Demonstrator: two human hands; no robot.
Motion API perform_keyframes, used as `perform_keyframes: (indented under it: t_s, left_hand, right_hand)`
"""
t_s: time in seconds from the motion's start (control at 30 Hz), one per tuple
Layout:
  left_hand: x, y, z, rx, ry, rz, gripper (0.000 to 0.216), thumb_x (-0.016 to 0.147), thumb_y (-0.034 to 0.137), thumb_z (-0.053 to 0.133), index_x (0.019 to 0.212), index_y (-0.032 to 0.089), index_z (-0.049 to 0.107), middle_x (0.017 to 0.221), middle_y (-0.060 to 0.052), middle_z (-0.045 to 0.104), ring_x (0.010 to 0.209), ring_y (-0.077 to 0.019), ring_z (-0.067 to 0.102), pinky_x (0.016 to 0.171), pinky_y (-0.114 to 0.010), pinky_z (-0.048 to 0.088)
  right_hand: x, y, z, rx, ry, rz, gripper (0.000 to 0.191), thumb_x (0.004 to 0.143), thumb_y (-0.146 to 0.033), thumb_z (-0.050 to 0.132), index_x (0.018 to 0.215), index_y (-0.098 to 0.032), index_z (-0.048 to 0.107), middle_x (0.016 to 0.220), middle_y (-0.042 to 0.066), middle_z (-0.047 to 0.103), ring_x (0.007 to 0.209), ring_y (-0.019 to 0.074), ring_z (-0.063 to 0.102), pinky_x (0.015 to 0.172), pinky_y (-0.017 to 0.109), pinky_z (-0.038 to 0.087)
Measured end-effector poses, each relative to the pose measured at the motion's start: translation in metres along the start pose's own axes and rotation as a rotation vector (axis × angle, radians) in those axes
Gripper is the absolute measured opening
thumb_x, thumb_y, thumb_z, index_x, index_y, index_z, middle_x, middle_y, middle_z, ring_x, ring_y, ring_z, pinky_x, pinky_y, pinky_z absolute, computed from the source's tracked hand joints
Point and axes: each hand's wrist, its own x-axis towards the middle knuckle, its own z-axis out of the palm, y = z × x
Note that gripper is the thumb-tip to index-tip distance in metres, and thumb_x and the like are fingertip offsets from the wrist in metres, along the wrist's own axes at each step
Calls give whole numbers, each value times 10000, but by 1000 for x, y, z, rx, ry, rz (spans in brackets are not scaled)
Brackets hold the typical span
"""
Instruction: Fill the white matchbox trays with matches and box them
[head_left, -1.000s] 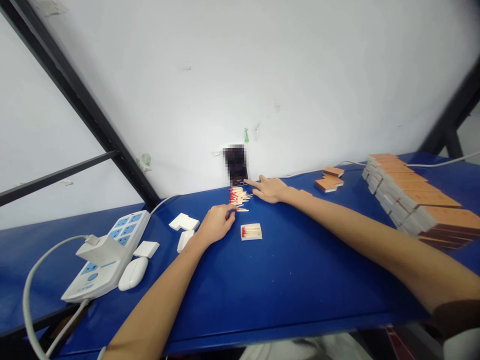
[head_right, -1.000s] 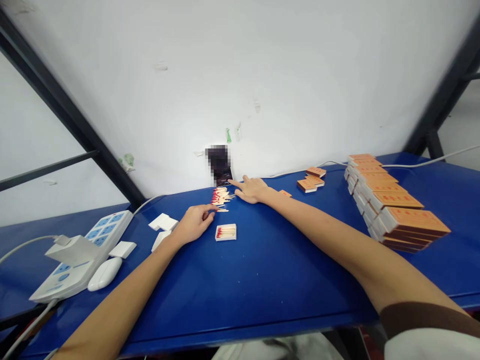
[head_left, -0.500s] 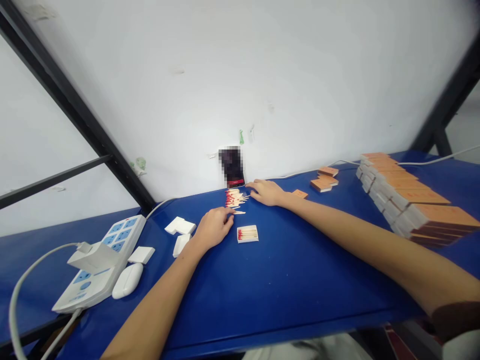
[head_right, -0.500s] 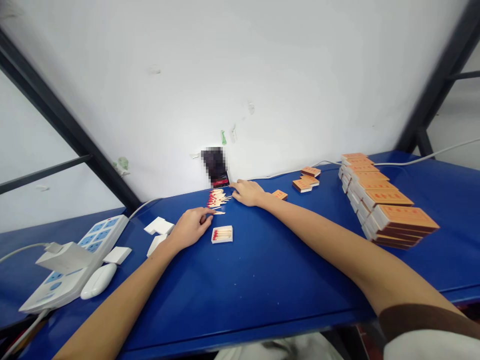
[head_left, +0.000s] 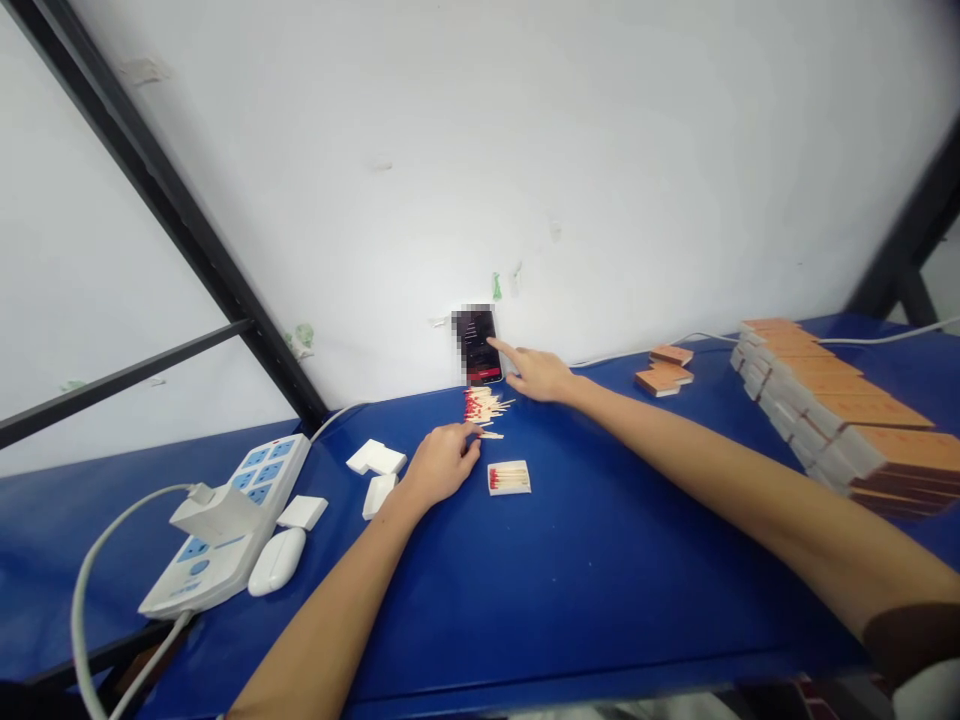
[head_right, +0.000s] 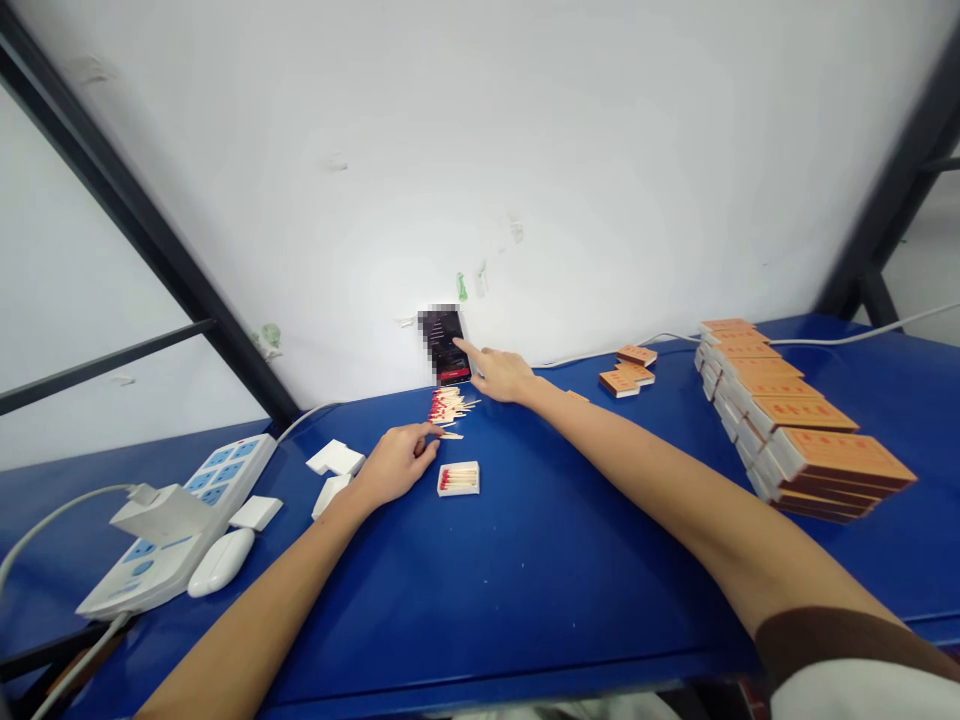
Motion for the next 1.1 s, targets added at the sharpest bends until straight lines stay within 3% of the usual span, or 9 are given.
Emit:
perform_keyframes:
  t_s: [0.17,0.47,1.1]
  left_hand:
    - [0,-2,1,8,0,13,300,936,282,448,1123,191,664,767,-42,655,732,-182,611,694,-260,443]
    - [0,-1,1,1,-5,9,298,935,283,444,1120,198,661,753,-42,650,743,-187,618,689,-261,444]
    - [1,-2,1,1,-15,15,288,944,287,444,1126,194,646,780,-42,662,713,-176,610,669,-253,423]
  right_hand:
    - [19,0,-15,-68,41,-11,708,915,-313,388,1556,-304,87,1192,134,619,932,282,621,772,355,415]
    - [18,5,-12,-148,-13,-19,699,909,-315,395,1549,-343,116,1167,128,618,882,273,627,737,342,405]
    - [25,3,-21,-57,80,12,722,910,-318,396,1559,-293,80,1187,129,622,944,281,595,768,350,399]
